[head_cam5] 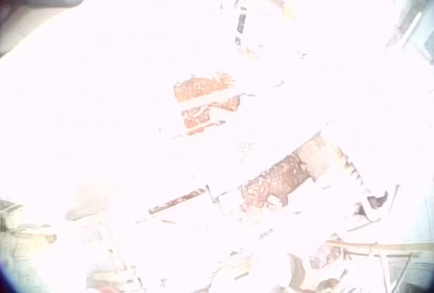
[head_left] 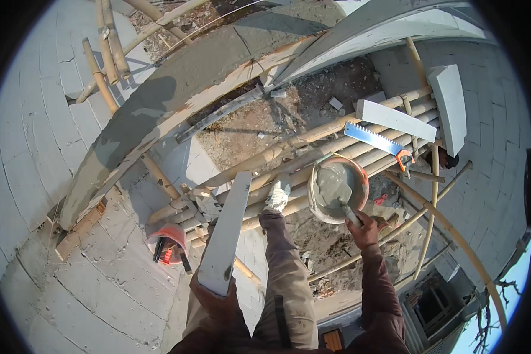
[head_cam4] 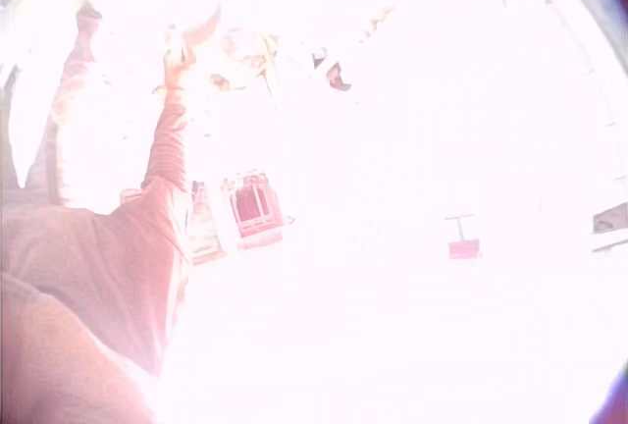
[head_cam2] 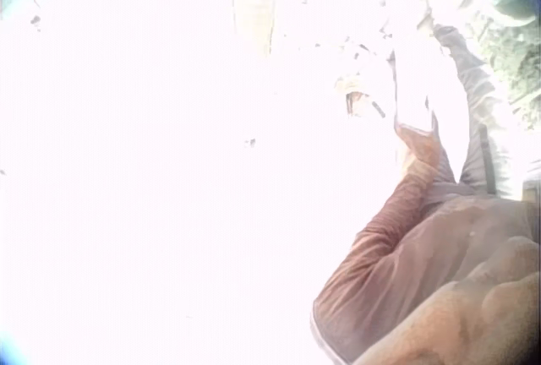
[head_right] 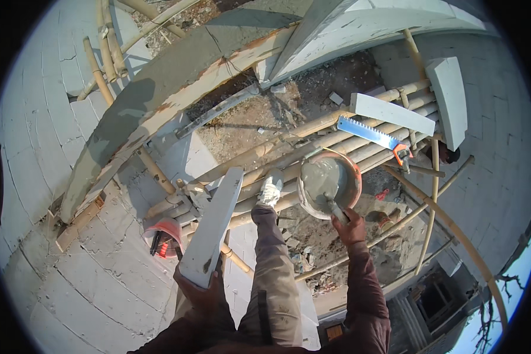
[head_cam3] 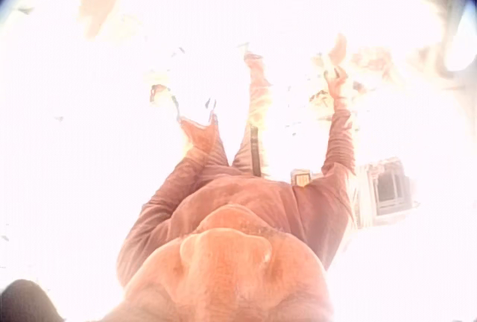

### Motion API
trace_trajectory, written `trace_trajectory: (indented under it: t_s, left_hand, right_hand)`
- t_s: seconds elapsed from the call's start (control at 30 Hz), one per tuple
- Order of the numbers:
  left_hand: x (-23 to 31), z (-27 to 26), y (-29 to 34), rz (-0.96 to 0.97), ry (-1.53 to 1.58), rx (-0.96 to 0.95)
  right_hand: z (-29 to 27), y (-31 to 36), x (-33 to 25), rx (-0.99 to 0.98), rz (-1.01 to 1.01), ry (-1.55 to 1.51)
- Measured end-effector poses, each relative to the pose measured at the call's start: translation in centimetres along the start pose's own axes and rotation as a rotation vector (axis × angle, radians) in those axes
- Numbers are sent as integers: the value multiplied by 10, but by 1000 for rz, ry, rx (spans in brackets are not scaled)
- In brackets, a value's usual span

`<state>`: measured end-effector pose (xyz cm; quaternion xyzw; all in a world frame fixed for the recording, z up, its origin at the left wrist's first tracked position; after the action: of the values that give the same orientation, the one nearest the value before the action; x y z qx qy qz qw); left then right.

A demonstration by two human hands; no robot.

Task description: The person saws a concrete block using a hand saw, then applies mortar from a bucket onto a wall with a trowel, and positions the cut block onto the mortared surface.

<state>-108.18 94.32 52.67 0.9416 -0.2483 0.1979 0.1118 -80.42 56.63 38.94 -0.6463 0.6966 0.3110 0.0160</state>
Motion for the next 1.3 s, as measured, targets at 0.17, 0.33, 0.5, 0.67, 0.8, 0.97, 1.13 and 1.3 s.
trace_trajectory:
  t_s: [0.17,0.33,0.5,0.67,0.8,0.97,1.13,1.3]
  left_hand:
    - [14,-4,-14,-49,113,-4]
    - [-7,-15,-18,-71,248,-75]
    - [-16,-23,-27,-92,282,-68]
    - [-22,-28,-25,-135,315,-110]
    - [-22,-29,-27,-111,327,-170]
    - [-25,-26,-25,-115,342,-125]
    - [-29,-24,-26,-82,337,-58]
    - [-36,-29,-30,-76,302,-135]
  right_hand:
    - [-42,-34,-197,-110,-422,-76]
    - [7,-34,-411,-241,-724,-209]
    - [88,-9,-560,-225,-1120,-115]
    - [191,80,-673,-254,-1357,-11]
    - [276,159,-728,-258,-1473,57]
    - [340,233,-780,-194,-1624,55]
    - [338,243,-779,23,-1768,-10]
    - [252,166,-725,-63,-1653,211]
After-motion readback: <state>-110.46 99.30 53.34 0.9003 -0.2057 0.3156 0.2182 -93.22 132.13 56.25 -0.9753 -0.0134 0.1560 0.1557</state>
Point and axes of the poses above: each hand's wrist, its own y-axis away from the middle knuckle, its own z-axis out of the palm, x = y × z, the point moved 4 cm from there along -y, towards the middle knuckle, and after that the axes turned 14 degrees about x, right-handed, at the moved point
